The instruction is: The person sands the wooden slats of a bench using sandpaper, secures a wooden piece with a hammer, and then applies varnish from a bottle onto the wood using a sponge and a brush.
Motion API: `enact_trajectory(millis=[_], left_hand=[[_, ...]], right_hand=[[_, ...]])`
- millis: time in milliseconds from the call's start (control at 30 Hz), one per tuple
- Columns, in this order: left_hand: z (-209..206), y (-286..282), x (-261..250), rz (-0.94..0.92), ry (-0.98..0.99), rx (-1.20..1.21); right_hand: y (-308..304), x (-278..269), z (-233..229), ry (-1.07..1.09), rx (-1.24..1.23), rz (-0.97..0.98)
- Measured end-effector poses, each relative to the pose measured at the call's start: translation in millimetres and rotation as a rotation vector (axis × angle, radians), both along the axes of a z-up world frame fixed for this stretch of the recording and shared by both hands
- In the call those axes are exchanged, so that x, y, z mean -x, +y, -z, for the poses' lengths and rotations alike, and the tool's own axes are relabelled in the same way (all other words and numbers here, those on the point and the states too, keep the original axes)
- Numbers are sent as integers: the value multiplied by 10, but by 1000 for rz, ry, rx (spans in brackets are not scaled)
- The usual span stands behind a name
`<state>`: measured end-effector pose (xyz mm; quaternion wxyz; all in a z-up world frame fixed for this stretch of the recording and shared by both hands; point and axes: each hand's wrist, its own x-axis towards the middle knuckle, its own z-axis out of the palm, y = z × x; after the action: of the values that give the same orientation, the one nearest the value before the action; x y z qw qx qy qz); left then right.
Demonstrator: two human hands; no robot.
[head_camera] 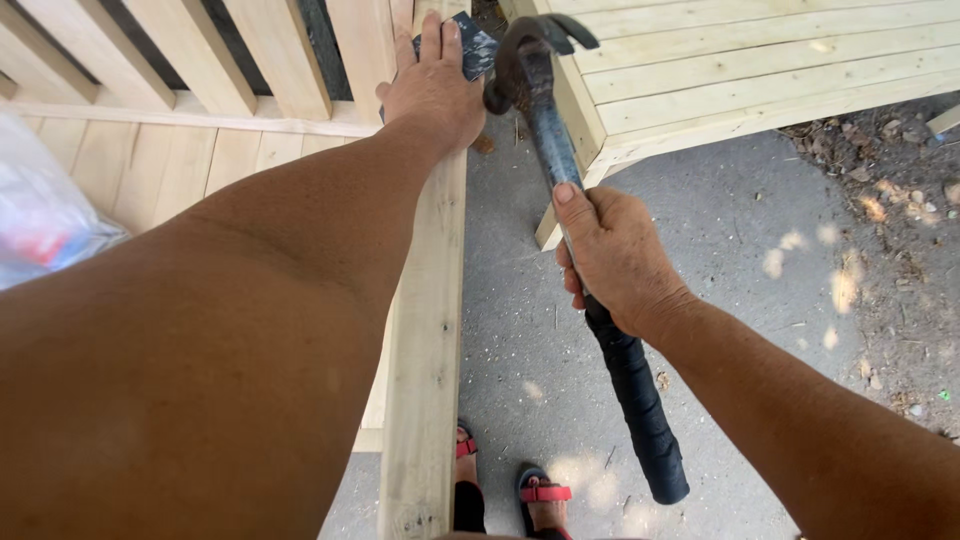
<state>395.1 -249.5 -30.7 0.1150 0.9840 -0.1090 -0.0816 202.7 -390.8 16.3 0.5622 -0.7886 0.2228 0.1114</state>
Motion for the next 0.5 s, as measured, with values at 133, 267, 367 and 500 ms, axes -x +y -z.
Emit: enact_trajectory(millis=[133,267,367,500], left_hand=[[10,0,82,-60,35,76],[40,251,924,-145,59,71],[-87,426,1968,-230,122,105],[-356,546,2954,-268,281,-61]], right_hand=[[-75,71,-35,-9,18,-45],[-52,51,-110,-41,19,-106],[42,48,-235,1,-56,-111],[133,55,-415,15,-103,-211]])
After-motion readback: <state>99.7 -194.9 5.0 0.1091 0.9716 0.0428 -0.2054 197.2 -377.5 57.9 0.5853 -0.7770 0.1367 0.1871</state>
